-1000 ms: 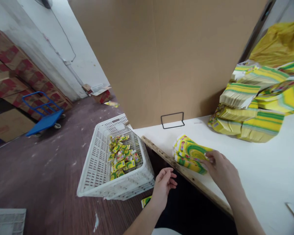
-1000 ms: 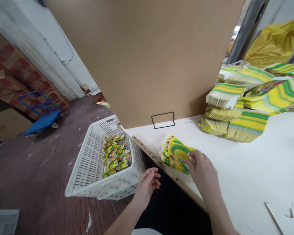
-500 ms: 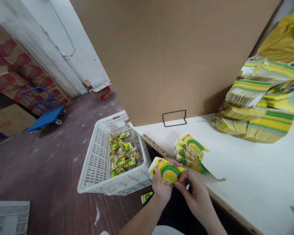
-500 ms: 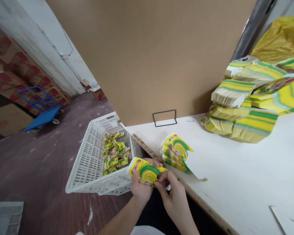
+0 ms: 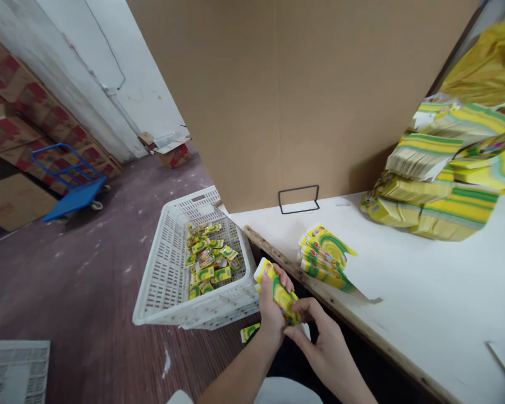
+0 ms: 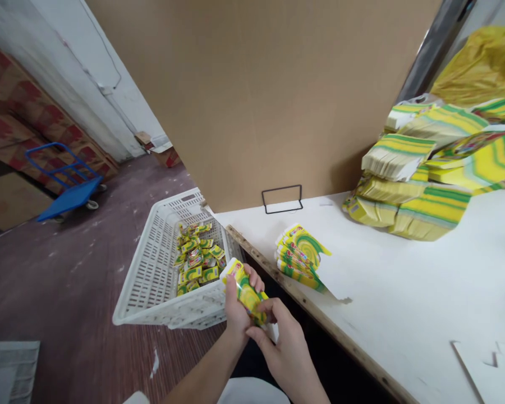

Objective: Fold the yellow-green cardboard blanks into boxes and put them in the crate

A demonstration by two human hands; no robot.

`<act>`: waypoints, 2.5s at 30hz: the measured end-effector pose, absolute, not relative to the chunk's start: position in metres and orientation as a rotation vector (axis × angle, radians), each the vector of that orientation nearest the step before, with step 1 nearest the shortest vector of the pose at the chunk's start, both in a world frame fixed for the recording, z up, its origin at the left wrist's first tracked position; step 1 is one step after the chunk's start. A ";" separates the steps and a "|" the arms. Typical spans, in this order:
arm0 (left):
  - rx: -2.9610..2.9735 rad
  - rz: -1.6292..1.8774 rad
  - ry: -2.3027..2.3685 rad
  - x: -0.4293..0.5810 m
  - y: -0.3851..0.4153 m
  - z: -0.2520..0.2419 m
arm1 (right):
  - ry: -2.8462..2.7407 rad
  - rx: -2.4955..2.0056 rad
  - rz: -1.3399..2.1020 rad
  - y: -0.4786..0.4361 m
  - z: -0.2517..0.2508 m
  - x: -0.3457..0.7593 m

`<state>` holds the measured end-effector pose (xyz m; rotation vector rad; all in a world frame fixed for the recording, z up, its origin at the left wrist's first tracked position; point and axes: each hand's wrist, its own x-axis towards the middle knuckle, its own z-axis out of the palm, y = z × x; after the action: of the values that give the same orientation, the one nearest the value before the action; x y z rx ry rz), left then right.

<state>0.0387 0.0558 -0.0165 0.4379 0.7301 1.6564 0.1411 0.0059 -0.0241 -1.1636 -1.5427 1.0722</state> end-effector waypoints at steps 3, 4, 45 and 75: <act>0.510 1.645 0.804 0.041 0.054 -0.024 | -1.459 -1.211 1.037 0.009 -0.031 0.143; 0.542 1.613 0.795 0.042 0.052 -0.026 | -1.414 -1.211 1.019 0.012 -0.033 0.146; 1.781 0.815 1.048 0.016 0.032 -0.017 | -1.152 -1.216 1.197 0.026 -0.030 0.172; 1.922 0.644 1.139 0.006 0.042 -0.009 | -2.025 -1.205 0.921 0.029 -0.026 0.223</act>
<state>0.0062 0.0421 -0.0093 1.9218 1.1394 0.6443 0.2232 0.0288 -0.0256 -1.2049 -2.0252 0.9214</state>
